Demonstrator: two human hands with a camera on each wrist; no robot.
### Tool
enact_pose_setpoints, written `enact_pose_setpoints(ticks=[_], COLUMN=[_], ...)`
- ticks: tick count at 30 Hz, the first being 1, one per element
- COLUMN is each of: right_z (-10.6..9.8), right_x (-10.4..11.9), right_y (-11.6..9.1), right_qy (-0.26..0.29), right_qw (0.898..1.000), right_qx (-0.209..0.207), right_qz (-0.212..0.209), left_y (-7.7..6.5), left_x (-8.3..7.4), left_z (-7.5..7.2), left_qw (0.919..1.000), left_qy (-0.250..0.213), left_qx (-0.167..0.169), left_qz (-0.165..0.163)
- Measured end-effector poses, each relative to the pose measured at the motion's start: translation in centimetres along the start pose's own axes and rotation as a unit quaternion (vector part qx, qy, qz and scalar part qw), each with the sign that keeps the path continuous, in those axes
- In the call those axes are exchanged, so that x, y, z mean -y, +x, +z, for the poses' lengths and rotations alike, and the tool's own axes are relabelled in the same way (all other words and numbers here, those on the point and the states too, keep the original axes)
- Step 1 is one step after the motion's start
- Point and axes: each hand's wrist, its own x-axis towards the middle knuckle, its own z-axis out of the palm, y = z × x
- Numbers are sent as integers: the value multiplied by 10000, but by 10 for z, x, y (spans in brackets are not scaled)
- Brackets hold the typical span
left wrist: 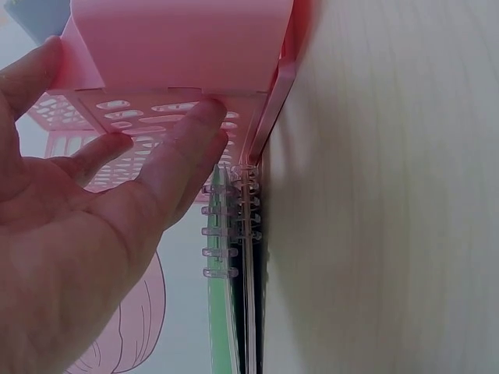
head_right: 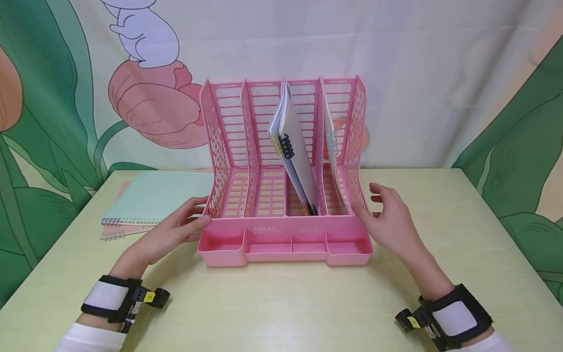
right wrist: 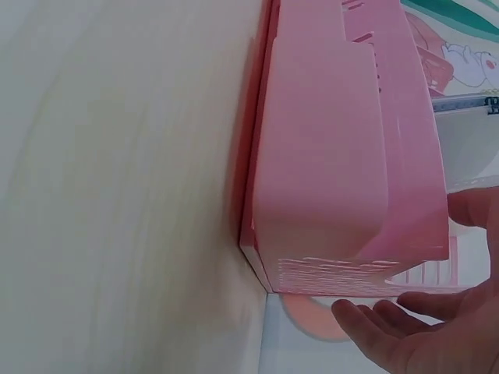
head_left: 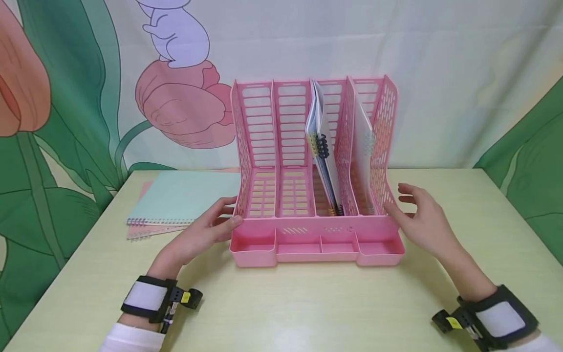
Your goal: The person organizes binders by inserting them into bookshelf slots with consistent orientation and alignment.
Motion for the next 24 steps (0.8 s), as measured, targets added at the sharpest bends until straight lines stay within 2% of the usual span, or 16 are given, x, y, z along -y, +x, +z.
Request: enact_pose_setpoints(ticks=[6,11,19,24], right_z=[0,-2,-6,-8], right_x=[0,-1,-1,-3], right_y=[-1,-2,-2,-3], right_qy=[166,315,534,686], right_qw=[9985,9959,9936,9912], right_qx=[466,744,959,1077], right_qz=[224,405,281,348], left_y=[0,-1,-1,0], left_x=[1,0,-2,-2], left_z=[-1,0,-2,0], left_qw=[10000,10000,10000,10000], left_qy=[2,24,35,30], left_qx=[-2,-9,-20,-34], left_qz=[88,22,17,6])
